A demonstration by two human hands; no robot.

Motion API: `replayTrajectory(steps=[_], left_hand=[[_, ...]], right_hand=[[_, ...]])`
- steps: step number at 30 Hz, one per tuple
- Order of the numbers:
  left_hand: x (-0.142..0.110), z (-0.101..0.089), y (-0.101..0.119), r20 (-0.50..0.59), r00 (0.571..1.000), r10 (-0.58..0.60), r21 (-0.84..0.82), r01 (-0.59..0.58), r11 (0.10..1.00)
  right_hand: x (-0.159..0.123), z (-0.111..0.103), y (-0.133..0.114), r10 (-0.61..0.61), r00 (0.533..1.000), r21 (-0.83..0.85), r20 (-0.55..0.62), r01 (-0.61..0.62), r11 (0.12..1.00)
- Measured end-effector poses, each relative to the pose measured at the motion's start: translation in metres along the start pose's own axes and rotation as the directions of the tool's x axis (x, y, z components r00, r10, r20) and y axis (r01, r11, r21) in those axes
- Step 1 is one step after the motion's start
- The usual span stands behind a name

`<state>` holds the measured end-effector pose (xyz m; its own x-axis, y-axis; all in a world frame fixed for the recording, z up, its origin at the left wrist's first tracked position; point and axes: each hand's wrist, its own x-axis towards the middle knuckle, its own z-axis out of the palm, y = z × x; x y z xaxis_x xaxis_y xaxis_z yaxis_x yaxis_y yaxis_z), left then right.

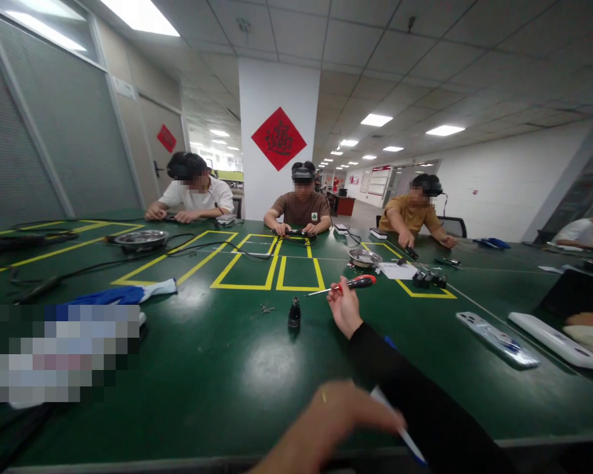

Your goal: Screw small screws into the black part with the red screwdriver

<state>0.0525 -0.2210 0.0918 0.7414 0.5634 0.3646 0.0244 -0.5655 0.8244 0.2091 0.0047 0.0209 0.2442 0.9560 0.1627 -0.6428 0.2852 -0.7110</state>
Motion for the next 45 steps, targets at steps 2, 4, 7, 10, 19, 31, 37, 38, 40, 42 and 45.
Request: replayTrajectory(steps=[2, 4, 7, 10, 19, 31, 37, 38, 40, 42, 45], left_hand=[[0.037, -0.033, -0.023, -0.222, 0.975, -0.016, 0.07, 0.032, 0.997], [0.067, -0.065, -0.057, -0.647, 0.762, 0.02, 0.244, 0.182, 0.953], [0.08, -0.102, -0.113, -0.797, 0.571, 0.196, 0.469, 0.381, 0.796], [0.062, -0.119, -0.152, -0.658, 0.714, 0.239, 0.613, 0.324, 0.72], [0.045, -0.1, -0.175, -0.506, 0.862, 0.037, 0.609, 0.326, 0.724], [0.047, -0.107, -0.177, -0.475, 0.878, -0.06, 0.514, 0.332, 0.791], [0.047, -0.108, -0.177, -0.468, 0.88, -0.08, 0.45, 0.315, 0.835], [0.047, -0.108, -0.176, -0.459, 0.885, -0.078, 0.448, 0.307, 0.84], [0.046, -0.108, -0.174, -0.444, 0.893, -0.073, 0.447, 0.291, 0.846], [0.046, -0.108, -0.171, -0.437, 0.896, -0.083, 0.441, 0.294, 0.848], [0.046, -0.108, -0.171, -0.444, 0.89, -0.107, 0.43, 0.316, 0.845]], right_hand=[[-0.004, 0.001, 0.002, -0.027, 1.0, -0.002, -0.001, 0.027, 1.0], [-0.007, 0.001, 0.005, -0.102, 0.995, -0.059, 0.003, 0.102, 0.993], [-0.011, 0.002, 0.007, -0.255, 0.967, -0.221, 0.025, 0.254, 0.942], [-0.014, 0.005, 0.007, -0.332, 0.942, -0.322, 0.051, 0.33, 0.887], [-0.028, 0.013, 0.01, -0.354, 0.916, -0.43, 0.19, 0.402, 0.808], [-0.054, 0.028, -0.005, -0.376, 0.887, -0.333, 0.269, 0.452, 0.828], [-0.067, 0.031, -0.006, -0.295, 0.855, -0.385, 0.425, 0.466, 0.796], [-0.068, 0.031, -0.006, -0.278, 0.846, -0.396, 0.454, 0.471, 0.788], [-0.069, 0.031, -0.005, -0.25, 0.835, -0.412, 0.491, 0.475, 0.777], [-0.07, 0.03, -0.005, -0.226, 0.838, -0.424, 0.496, 0.461, 0.78], [-0.069, 0.028, -0.005, -0.191, 0.849, -0.45, 0.492, 0.436, 0.779]])
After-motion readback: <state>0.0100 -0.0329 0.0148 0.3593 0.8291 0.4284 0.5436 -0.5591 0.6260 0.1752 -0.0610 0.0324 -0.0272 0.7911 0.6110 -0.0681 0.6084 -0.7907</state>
